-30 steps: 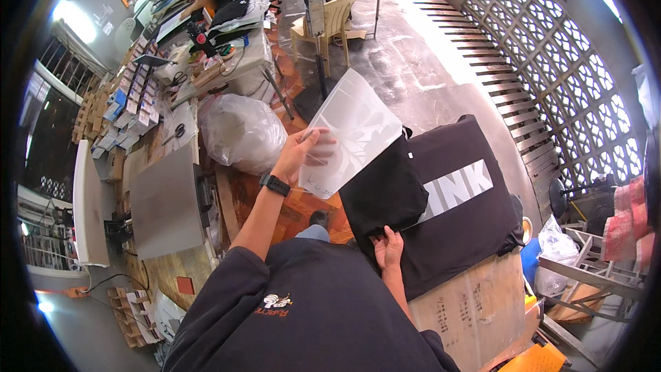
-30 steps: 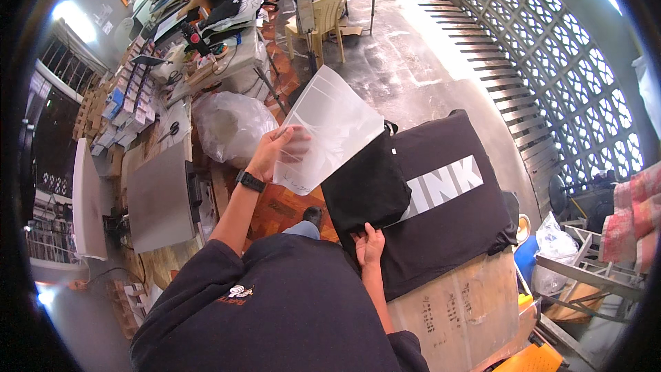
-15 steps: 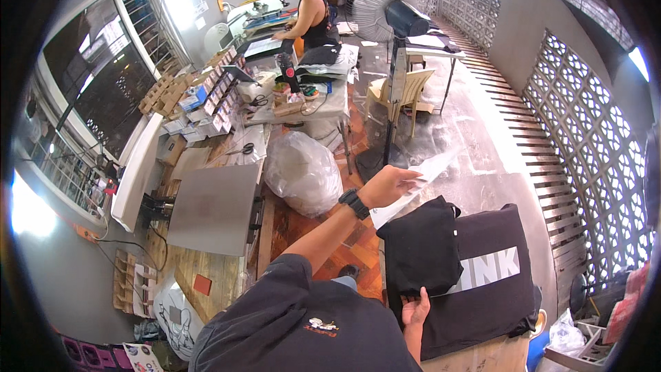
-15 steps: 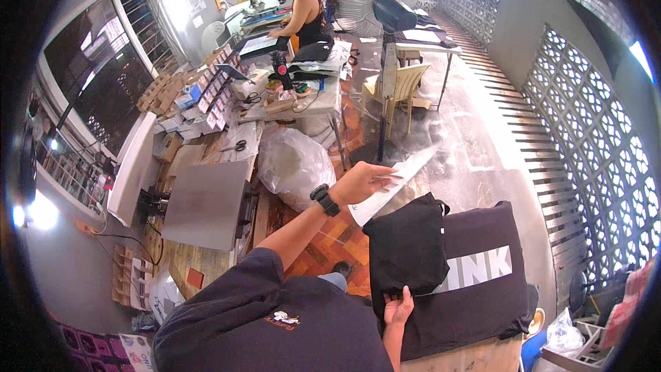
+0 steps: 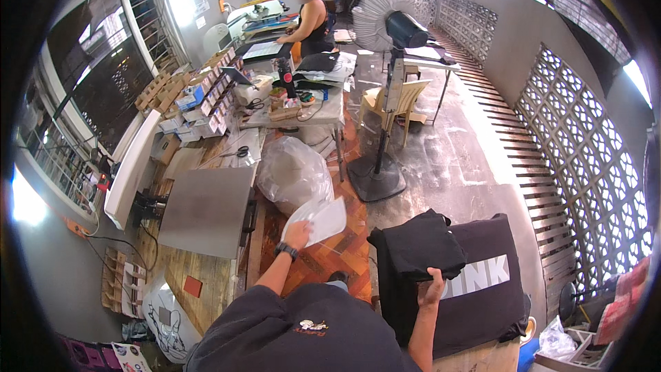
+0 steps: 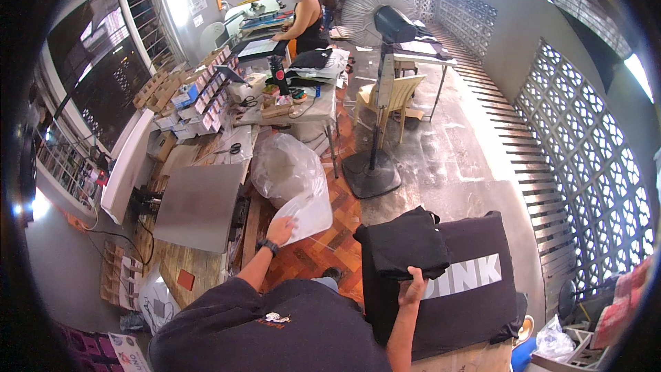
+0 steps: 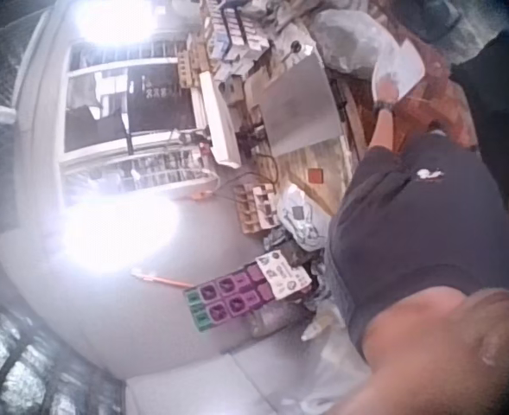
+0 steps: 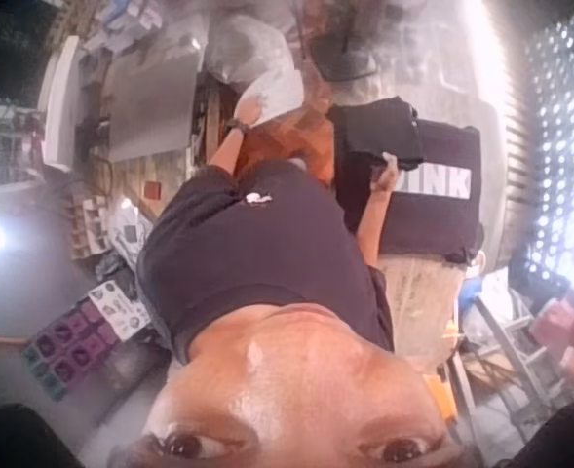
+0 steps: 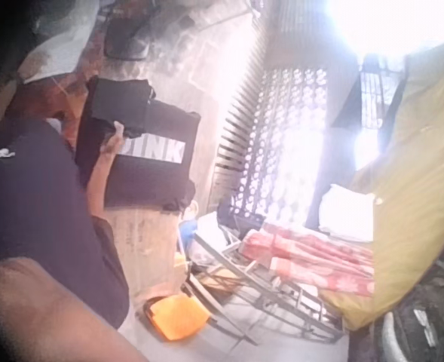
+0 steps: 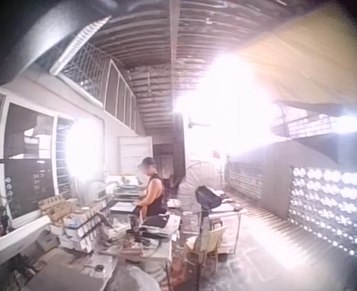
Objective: The person picks up a printed garment from a station, carries a translucent stencil to a workspace, and positions a black shirt onto a heat press before cutting a small tag with scissors.
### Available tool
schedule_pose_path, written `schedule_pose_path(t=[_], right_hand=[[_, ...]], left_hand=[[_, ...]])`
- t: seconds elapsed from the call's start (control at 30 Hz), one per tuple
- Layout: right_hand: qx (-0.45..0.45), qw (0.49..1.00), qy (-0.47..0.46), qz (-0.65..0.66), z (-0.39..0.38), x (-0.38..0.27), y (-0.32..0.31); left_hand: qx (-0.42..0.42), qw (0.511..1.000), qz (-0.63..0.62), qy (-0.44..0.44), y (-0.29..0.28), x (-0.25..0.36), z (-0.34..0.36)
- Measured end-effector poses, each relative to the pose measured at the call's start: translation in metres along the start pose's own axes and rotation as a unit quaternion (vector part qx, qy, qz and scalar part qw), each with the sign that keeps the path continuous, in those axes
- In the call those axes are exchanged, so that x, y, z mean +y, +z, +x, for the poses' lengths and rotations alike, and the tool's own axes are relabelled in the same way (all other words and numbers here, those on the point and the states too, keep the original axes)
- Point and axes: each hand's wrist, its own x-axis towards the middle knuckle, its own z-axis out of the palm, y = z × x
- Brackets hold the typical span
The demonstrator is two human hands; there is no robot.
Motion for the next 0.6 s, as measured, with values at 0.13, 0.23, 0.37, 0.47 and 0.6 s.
schedule_pose_path(t=[0.13, 0.23, 0.37, 0.47, 0.6], right_hand=[[-0.049, 0.996, -0.075, -0.026, 0.013, -0.023, 0.03], [-0.087, 0.99, -0.105, -0.017, -0.011, -0.047, 0.099], [-0.12, 0.988, -0.093, 0.004, -0.023, -0.064, 0.137], [-0.129, 0.99, -0.062, 0.013, -0.024, -0.063, 0.142], [-0.118, 0.992, -0.032, 0.027, -0.024, -0.047, 0.139]], left_hand=[[-0.027, 0.993, 0.097, -0.056, 0.002, -0.039, -0.06], [-0.039, 0.985, 0.12, -0.116, 0.002, -0.075, -0.09], [-0.04, 0.984, 0.081, -0.154, -0.007, -0.053, -0.095], [-0.037, 0.986, 0.067, -0.147, -0.012, -0.042, -0.093], [-0.04, 0.986, 0.066, -0.148, -0.017, -0.036, -0.087]])
